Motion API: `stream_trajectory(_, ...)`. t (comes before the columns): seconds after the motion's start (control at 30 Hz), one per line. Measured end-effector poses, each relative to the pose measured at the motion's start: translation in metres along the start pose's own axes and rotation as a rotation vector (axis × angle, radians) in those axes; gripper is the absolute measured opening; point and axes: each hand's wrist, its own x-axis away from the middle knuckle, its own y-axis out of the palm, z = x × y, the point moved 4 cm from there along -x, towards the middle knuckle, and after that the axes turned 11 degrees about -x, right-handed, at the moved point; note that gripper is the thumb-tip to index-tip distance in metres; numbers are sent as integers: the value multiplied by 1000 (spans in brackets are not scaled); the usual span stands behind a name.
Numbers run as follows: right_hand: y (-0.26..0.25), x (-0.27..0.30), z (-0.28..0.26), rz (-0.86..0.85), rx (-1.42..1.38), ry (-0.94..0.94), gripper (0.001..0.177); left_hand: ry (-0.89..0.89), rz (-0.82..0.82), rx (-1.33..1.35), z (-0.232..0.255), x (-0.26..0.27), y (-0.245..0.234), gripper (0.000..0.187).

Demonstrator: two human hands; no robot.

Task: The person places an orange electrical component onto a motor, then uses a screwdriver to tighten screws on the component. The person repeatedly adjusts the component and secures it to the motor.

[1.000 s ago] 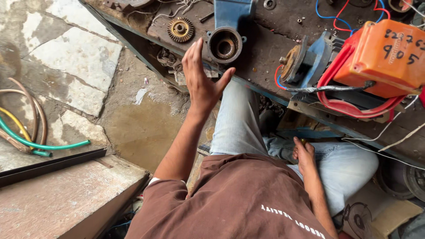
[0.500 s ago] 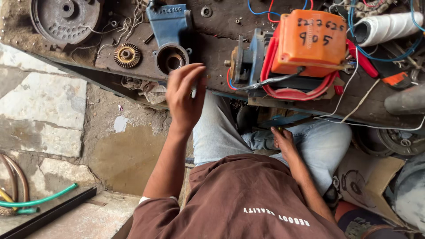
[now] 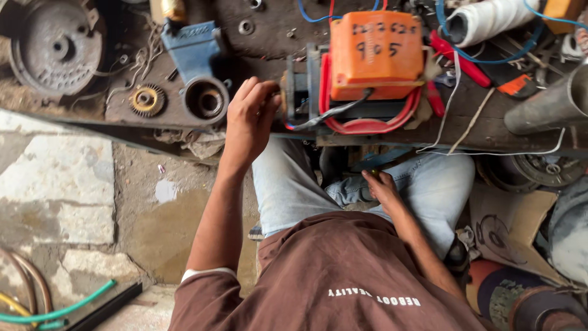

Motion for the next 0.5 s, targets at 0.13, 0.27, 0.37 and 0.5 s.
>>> stream_trajectory(0.13,0,-2,4,0,-13,10,36,-247,10,31,-14,-2,16,33)
stream_trajectory(0.27,-3,-4,6,39,39,23,34,-482,-124,231,-32,-6,28,45)
stream_trajectory(0.37,-2,-4,7,25,-3,22,34,-490,-64,296,-31,-2,30,44)
stream_trajectory(0.5,1,0,2,25,7,0,37,-446,-17,477,-31,7,33,44)
